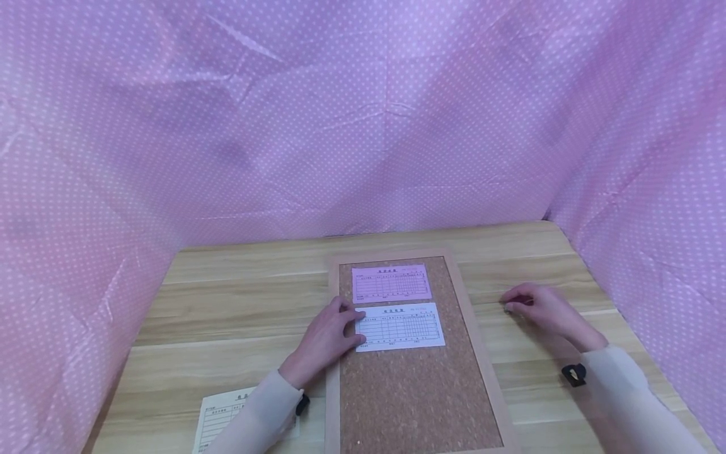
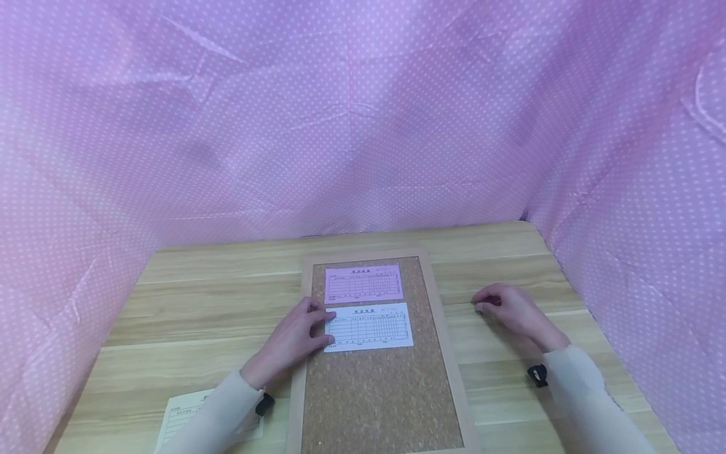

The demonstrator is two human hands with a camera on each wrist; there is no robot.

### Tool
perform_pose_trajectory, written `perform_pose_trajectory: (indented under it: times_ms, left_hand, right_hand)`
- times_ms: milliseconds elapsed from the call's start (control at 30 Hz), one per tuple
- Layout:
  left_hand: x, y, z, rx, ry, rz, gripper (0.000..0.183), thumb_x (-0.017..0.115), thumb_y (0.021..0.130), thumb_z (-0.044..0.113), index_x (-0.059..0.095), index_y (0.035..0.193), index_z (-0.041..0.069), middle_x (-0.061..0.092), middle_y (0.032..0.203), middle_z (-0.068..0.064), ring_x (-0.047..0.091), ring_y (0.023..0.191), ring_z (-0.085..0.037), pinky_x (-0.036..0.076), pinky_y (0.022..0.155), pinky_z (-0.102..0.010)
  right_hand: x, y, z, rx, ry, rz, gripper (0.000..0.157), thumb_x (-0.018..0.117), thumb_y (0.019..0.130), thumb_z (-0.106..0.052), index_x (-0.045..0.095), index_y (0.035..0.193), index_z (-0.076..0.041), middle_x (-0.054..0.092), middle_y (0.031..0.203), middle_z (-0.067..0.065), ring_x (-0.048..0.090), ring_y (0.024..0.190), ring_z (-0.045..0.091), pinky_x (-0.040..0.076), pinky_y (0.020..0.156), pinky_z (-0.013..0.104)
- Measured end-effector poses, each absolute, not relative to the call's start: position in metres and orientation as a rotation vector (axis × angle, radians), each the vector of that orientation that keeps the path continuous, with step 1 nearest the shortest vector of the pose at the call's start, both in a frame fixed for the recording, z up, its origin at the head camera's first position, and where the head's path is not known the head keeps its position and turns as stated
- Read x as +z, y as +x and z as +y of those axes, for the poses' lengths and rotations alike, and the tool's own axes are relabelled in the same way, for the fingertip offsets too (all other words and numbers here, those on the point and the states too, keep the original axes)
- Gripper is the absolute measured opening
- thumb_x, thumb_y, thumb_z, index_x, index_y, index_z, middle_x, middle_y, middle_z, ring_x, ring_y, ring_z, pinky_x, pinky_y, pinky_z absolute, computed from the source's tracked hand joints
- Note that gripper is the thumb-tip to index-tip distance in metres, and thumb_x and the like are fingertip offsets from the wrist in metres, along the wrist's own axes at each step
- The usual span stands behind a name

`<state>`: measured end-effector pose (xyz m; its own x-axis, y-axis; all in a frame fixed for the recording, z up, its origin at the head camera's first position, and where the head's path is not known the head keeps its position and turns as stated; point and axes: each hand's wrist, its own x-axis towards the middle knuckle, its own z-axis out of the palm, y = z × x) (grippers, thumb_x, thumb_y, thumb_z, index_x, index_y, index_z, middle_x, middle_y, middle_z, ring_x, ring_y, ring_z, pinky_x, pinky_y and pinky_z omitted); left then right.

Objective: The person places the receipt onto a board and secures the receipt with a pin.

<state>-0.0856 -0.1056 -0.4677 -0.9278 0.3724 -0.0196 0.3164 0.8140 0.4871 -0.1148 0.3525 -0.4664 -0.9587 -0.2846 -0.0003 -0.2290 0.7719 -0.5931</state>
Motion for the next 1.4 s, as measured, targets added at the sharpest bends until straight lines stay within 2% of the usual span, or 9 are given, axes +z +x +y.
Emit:
perform_pose_trajectory:
  times_ms: [200,567,767,1100,1400]
  left_hand:
    - [-0.4674,-0.0851,-0.1062,0.75,0.553,2.882,0.048,0.087,0.085,0.027,0.074,0.127,0.007,0.057,0.119,-0.006,0.05,0.094,-0.016,0.045,0.077,-0.03]
    - [-0.4677,-0.0849,-0.1062,0.751,0.555,2.881,0.048,0.087,0.085,0.026,0.074,0.127,0.007,0.056,0.119,-0.005,0.049,0.093,-0.016,0.044,0.076,-0.028]
    - [-0.4678,-0.085,-0.1057,0.747,0.55,2.886,0.048,0.087,0.085,0.027,0.074,0.127,0.007,0.057,0.118,-0.005,0.049,0.092,-0.016,0.044,0.076,-0.028]
    - [-0.4692,-0.0852,-0.1059,0.749,0.564,2.892,0.048,0.087,0.085,0.026,0.074,0.127,0.006,0.056,0.118,-0.006,0.049,0.092,-0.016,0.043,0.076,-0.028]
    - [-0.4688,-0.0852,-0.1053,0.747,0.554,2.894,0.048,0.087,0.085,0.027,0.074,0.127,0.007,0.057,0.119,-0.006,0.049,0.093,-0.016,0.043,0.076,-0.028]
  right_hand:
    - [-0.4682,-0.116,0.353,-0.897,-0.426,2.908,0.011,0.078,0.092,-0.011,0.079,0.103,-0.012,0.076,0.106,0.007,0.065,0.097,0.017,0.052,0.083,0.029]
    - [-0.4711,-0.1168,0.3509,-0.883,-0.457,2.915,0.009,0.078,0.091,-0.009,0.079,0.1,-0.012,0.077,0.105,0.008,0.068,0.101,0.026,0.053,0.087,0.036]
    - [-0.4712,-0.1168,0.3524,-0.902,-0.434,2.883,0.009,0.077,0.092,-0.008,0.079,0.099,-0.012,0.076,0.106,0.008,0.067,0.102,0.024,0.052,0.087,0.032]
    - [-0.4721,-0.117,0.3566,-0.907,-0.446,2.873,0.01,0.077,0.091,-0.007,0.079,0.099,-0.013,0.076,0.105,0.005,0.065,0.098,0.012,0.052,0.085,0.026]
    - [-0.4714,-0.1164,0.3553,-0.877,-0.481,2.899,0.01,0.078,0.09,-0.007,0.079,0.097,-0.014,0.077,0.102,0.003,0.067,0.098,0.014,0.053,0.087,0.029]
